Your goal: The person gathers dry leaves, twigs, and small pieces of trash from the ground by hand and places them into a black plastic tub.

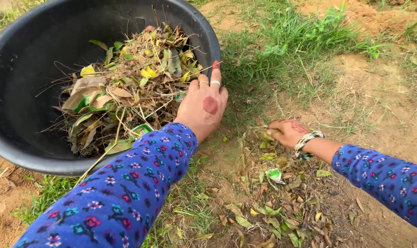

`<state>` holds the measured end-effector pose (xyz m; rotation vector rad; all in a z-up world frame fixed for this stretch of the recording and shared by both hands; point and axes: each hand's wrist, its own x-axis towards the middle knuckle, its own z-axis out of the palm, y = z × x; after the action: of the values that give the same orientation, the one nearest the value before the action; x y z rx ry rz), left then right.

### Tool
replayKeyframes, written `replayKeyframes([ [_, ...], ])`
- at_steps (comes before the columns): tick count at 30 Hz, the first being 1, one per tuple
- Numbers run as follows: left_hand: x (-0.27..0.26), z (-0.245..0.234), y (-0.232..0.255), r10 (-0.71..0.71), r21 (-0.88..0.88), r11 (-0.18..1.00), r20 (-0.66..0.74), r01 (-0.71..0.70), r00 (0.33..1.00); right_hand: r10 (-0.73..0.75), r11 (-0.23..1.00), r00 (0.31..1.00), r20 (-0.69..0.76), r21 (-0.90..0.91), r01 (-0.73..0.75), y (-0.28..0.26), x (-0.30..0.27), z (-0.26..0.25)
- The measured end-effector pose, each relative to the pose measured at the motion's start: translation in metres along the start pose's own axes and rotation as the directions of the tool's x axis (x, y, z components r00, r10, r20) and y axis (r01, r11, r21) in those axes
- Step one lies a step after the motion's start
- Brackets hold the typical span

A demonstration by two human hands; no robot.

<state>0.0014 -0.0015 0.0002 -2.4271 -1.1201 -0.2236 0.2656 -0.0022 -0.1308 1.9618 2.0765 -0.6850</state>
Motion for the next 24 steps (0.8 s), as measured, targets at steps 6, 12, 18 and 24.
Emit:
replayKeyframes([
  [6,-0.001,0.005,0.000,-0.012,-0.037,0.999,0.004,0.013,1.000,-0.205,0.976,0.978,-0.029,-0.084,0.201,0.013,-0.004,0.013],
  [12,-0.001,0.005,0.000,-0.014,-0.040,0.999,0.006,0.014,1.000,-0.115,0.910,0.937,0.329,-0.343,0.232,-0.062,-0.072,-0.006],
  [18,0.000,0.003,-0.001,-0.016,-0.055,0.998,0.013,0.017,1.000,-0.058,0.996,0.998,0.040,-0.071,0.061,0.024,-0.022,0.079],
  [24,-0.001,0.004,-0.001,-0.029,-0.071,0.997,-0.011,0.028,1.000,-0.100,0.916,0.991,0.085,-0.381,0.125,0.033,-0.006,0.062],
])
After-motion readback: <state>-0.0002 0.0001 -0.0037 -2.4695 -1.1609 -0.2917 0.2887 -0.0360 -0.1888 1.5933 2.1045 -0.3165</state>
